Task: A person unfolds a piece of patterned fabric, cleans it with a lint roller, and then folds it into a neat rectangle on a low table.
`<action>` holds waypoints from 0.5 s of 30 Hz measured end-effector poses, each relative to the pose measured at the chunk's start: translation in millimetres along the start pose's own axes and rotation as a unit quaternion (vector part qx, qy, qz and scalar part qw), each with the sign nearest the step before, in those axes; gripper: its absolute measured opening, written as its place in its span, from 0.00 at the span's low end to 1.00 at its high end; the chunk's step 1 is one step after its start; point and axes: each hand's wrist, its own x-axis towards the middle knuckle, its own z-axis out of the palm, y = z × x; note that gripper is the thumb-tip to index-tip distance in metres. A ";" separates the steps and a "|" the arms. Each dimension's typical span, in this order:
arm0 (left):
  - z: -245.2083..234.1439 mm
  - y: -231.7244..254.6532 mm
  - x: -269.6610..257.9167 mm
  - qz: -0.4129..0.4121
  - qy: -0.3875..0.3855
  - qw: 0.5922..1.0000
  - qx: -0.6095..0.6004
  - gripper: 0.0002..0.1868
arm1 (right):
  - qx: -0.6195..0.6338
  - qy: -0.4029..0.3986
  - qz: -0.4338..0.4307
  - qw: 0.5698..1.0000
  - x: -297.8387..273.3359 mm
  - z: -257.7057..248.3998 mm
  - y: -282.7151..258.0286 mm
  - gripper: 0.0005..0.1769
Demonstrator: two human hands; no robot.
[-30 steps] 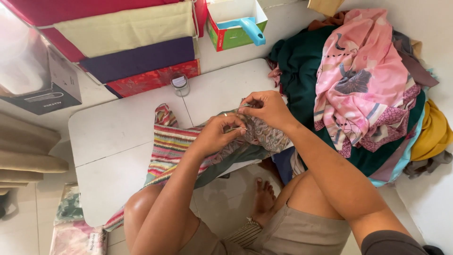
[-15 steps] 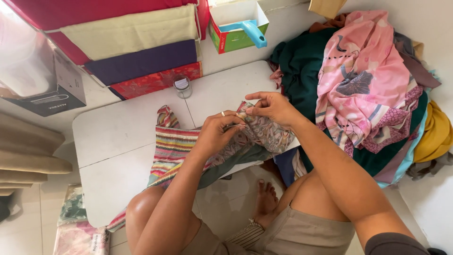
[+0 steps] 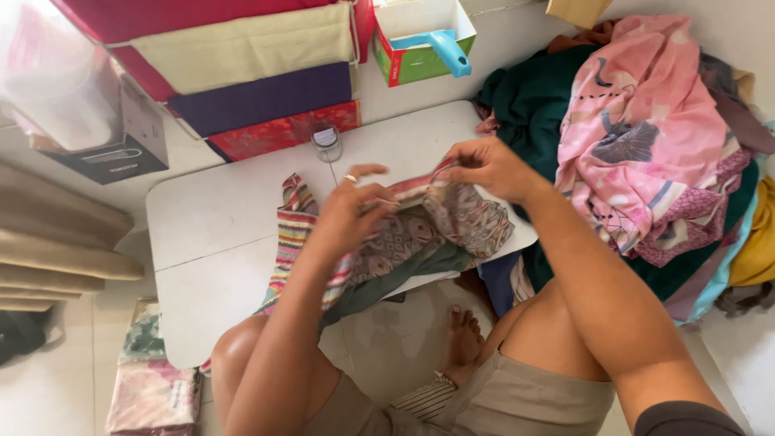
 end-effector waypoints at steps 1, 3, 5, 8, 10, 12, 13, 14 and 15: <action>-14.4 2.0 -4.9 -0.008 -0.001 0.999 0.035 0.05 | -0.027 0.007 -0.021 0.999 -0.8 -11.0 -1.2 0.07; -43.0 3.3 -20.7 -0.020 -0.002 0.997 0.074 0.05 | -0.051 0.011 -0.043 0.998 -0.9 -33.8 1.4 0.07; -71.6 2.1 -41.5 -0.103 0.012 0.995 0.000 0.06 | -0.009 0.210 -0.063 0.976 1.1 -57.8 8.3 0.08; -133.0 7.3 -76.0 -0.191 0.166 0.964 -0.081 0.09 | -0.023 0.439 -0.114 0.891 -17.0 -126.0 13.3 0.13; -165.4 24.2 -99.6 -0.190 0.308 0.932 -0.033 0.07 | -0.061 0.519 -0.193 0.831 -37.9 -207.8 67.1 0.11; -206.4 15.6 -138.4 -0.186 0.442 0.877 0.014 0.06 | -0.099 0.587 -0.270 0.757 -49.9 -244.8 82.9 0.09; -231.6 -2.0 -165.0 -0.174 0.520 0.834 -0.064 0.05 | -0.049 0.591 -0.244 0.767 -62.4 -243.3 80.2 0.08; -256.6 -19.8 -191.5 -0.158 0.591 0.779 -0.140 0.07 | 0.001 0.593 -0.216 0.775 -74.6 -242.2 77.9 0.06; -301.2 -68.9 -240.8 -0.158 0.592 0.778 -0.138 0.07 | 0.002 0.593 -0.216 0.776 -80.2 -245.9 87.1 0.06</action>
